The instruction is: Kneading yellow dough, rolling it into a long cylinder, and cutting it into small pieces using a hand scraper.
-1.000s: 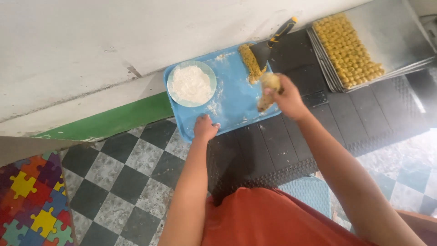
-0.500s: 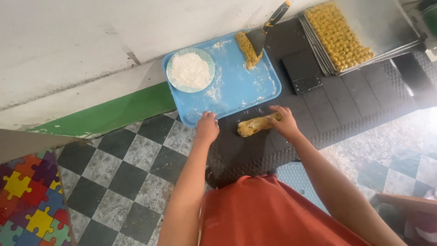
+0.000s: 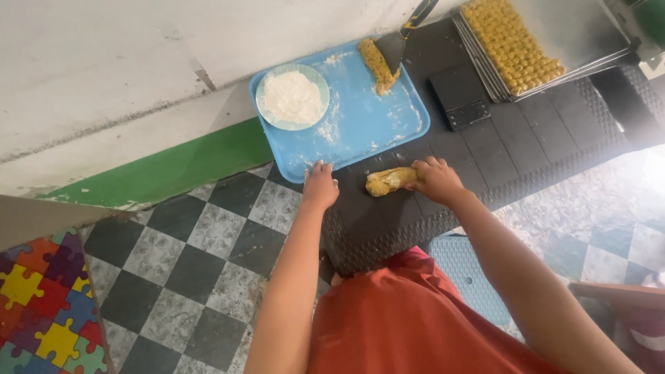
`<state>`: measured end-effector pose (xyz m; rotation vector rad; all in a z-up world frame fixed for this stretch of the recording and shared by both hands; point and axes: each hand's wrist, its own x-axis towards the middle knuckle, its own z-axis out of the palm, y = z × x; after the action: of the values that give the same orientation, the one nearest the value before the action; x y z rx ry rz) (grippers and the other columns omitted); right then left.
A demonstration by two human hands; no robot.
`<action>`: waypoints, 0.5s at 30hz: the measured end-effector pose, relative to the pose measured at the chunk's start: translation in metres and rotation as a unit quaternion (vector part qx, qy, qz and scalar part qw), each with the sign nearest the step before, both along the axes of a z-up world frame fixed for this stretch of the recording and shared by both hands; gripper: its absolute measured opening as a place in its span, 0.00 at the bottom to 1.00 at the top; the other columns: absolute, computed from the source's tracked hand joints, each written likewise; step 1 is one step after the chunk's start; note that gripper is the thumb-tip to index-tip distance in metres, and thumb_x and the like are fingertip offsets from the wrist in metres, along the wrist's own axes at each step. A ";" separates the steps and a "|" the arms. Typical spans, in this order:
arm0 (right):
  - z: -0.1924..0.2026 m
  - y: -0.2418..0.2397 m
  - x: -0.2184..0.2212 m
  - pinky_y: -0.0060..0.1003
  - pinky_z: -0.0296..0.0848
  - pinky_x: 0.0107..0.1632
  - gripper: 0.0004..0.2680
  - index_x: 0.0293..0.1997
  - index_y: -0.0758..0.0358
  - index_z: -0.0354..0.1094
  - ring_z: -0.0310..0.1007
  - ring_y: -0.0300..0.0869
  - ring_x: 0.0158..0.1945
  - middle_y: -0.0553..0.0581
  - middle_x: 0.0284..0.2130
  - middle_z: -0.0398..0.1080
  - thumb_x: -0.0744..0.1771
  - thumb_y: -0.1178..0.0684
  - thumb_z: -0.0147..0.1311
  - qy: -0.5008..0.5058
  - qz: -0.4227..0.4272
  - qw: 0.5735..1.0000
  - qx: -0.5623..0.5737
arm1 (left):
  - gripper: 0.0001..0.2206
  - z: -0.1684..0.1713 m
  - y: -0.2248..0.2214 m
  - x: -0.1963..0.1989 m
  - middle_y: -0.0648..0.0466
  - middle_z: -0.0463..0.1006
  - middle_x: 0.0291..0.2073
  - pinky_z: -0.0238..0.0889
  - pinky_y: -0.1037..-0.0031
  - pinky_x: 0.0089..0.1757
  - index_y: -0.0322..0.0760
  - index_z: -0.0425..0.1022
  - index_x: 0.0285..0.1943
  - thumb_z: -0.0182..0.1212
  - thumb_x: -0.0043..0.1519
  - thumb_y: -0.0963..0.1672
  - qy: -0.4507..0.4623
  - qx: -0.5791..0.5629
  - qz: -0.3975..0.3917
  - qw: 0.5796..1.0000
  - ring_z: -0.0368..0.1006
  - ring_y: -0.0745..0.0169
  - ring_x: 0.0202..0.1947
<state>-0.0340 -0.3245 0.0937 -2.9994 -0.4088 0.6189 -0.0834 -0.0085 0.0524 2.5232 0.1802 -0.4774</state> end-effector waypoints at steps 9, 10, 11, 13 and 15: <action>-0.011 0.018 -0.023 0.50 0.78 0.53 0.42 0.80 0.42 0.47 0.68 0.52 0.63 0.56 0.65 0.62 0.60 0.16 0.55 -0.061 0.101 0.983 -0.142 | 0.23 -0.027 0.008 0.002 0.39 0.58 0.77 0.35 0.48 0.74 0.36 0.64 0.76 0.53 0.70 0.45 -0.007 -0.012 -0.005 1.000 0.52 0.44 0.79; -0.017 0.012 -0.020 0.50 0.78 0.53 0.42 0.80 0.42 0.47 0.68 0.52 0.63 0.56 0.65 0.62 0.60 0.16 0.55 -0.062 0.104 0.982 -0.141 | 0.23 -0.021 0.005 0.003 0.39 0.58 0.77 0.35 0.48 0.74 0.36 0.64 0.76 0.53 0.70 0.45 -0.008 -0.012 -0.001 1.000 0.52 0.44 0.79; -0.024 0.007 -0.018 0.49 0.78 0.53 0.41 0.79 0.41 0.49 0.67 0.52 0.62 0.55 0.63 0.62 0.59 0.15 0.54 -0.072 0.112 0.983 -0.128 | 0.23 -0.017 0.003 0.000 0.39 0.59 0.77 0.35 0.48 0.74 0.35 0.64 0.76 0.53 0.70 0.45 -0.013 -0.002 -0.001 1.000 0.52 0.43 0.79; -0.036 -0.003 -0.010 0.47 0.77 0.52 0.41 0.79 0.39 0.51 0.66 0.51 0.61 0.54 0.61 0.62 0.59 0.14 0.53 -0.080 0.122 0.983 -0.114 | 0.23 -0.004 0.000 -0.004 0.39 0.60 0.76 0.36 0.47 0.74 0.35 0.65 0.75 0.54 0.70 0.45 -0.014 0.007 0.001 1.000 0.52 0.43 0.79; -0.047 -0.016 0.005 0.45 0.71 0.50 0.36 0.72 0.41 0.61 0.68 0.49 0.53 0.54 0.50 0.65 0.60 0.14 0.48 -0.151 0.205 0.965 -0.065 | 0.22 0.014 -0.005 -0.007 0.38 0.61 0.75 0.34 0.48 0.74 0.34 0.66 0.74 0.54 0.70 0.45 -0.022 -0.008 0.019 1.000 0.52 0.44 0.79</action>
<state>-0.0291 -0.3404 0.0464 -3.1580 -1.0659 0.2031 -0.0902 -0.0140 0.0667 2.5077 0.2071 -0.4049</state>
